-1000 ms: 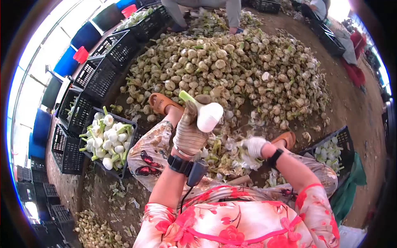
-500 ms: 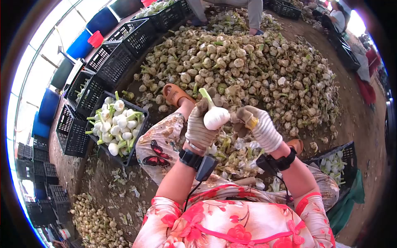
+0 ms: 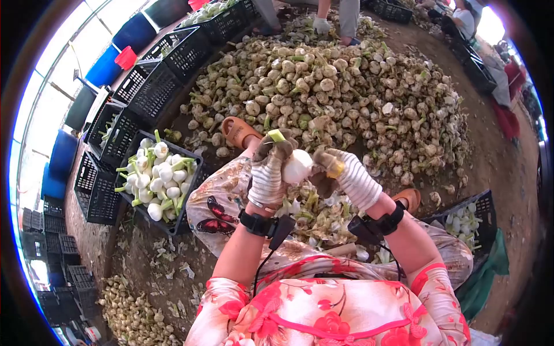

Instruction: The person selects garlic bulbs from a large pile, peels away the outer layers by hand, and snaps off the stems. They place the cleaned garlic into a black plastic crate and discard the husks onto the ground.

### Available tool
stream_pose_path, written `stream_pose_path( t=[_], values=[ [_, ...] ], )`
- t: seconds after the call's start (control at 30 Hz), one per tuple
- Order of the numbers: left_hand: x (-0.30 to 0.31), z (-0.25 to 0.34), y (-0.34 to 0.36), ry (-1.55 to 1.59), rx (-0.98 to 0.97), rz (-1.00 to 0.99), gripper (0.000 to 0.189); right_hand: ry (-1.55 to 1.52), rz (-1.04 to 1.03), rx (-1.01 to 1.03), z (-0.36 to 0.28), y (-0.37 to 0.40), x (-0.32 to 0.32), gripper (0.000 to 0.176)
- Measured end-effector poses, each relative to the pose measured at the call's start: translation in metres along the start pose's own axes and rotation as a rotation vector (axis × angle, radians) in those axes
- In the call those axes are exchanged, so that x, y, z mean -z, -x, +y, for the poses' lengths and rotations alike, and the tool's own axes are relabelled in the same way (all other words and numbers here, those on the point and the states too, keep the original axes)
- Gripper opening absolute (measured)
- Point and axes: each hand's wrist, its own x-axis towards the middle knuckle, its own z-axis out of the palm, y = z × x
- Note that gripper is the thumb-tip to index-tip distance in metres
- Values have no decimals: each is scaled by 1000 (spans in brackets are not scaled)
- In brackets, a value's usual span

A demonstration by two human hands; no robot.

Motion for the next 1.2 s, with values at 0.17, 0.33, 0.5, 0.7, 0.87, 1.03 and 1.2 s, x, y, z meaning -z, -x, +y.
stream_pose_path(
  t=[0.17,0.33,0.5,0.7,0.87,1.03,1.2],
  values=[
    [-3,-1,5,-113,-139,-66,32,64,21,86,13,-5,1,19],
    [-5,6,-7,235,-21,35,37,348,119,22,43,-17,27,17],
    [0,1,-9,475,247,12,37,114,93,133,13,5,4,26],
    [4,-9,-13,621,357,-102,35,178,51,189,5,-3,-11,39],
    [37,-32,-17,483,232,-248,34,367,-18,338,15,-1,-12,23],
    [35,-9,-29,809,345,302,30,250,-27,142,26,-4,-4,20],
    [38,-31,1,850,437,17,29,303,-11,178,25,-16,-26,18]
  ],
)
